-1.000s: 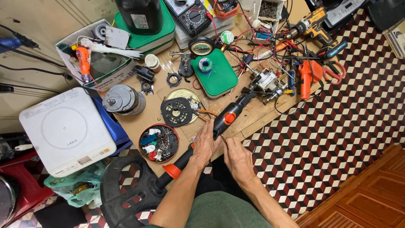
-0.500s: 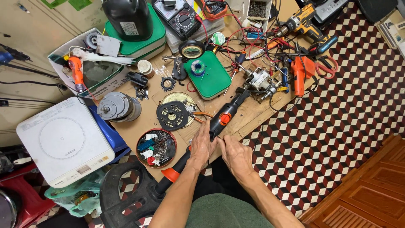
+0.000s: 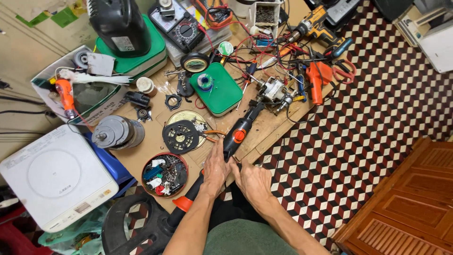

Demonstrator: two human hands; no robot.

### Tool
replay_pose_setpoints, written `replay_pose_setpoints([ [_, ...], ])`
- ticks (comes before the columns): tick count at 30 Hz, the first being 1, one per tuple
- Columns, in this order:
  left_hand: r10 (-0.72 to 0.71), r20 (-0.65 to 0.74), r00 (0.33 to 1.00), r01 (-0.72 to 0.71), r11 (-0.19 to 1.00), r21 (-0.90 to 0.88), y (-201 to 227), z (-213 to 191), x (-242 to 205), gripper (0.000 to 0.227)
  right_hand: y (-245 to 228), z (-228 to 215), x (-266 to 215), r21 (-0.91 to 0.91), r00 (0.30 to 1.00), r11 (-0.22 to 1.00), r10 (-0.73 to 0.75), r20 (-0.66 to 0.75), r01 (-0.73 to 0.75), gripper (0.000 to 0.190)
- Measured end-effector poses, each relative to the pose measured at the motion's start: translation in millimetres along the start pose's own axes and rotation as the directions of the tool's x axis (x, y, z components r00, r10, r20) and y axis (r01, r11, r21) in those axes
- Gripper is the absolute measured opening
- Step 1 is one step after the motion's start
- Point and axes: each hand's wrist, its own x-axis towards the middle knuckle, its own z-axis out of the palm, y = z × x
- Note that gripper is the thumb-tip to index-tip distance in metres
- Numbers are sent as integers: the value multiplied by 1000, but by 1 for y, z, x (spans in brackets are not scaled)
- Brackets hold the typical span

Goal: Repairing and assembling the motor and handle assembly of a grass trimmer on a workshop bench.

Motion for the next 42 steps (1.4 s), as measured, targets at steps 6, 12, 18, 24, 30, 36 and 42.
replay_pose_setpoints([
  [6,-22,-13,1000,22,1000,11,2,3,6,84,11,-13,-4,48,851,889,-420,-316,456,8],
  [12,-42,-28,999,42,999,7,-3,10,6,86,1,5,0,15,997,999,-39,-68,40,28],
  [18,-24,-39,999,25,1000,8,4,2,2,85,-7,-30,2,-39,881,910,-411,-233,414,18],
  [24,27,-94,995,-28,1000,-3,-11,20,0,81,3,-15,7,37,945,948,-310,-107,316,19],
  [30,14,-96,995,-16,1000,-19,-5,12,-1,82,12,3,10,34,993,993,114,-31,-112,38],
  [36,-11,-73,997,13,1000,18,-2,10,-2,81,-21,-31,3,-121,998,992,-22,63,30,38],
  [42,-8,-69,998,8,1000,-2,-1,9,-3,81,13,-5,11,-135,947,938,-322,4,319,26],
])
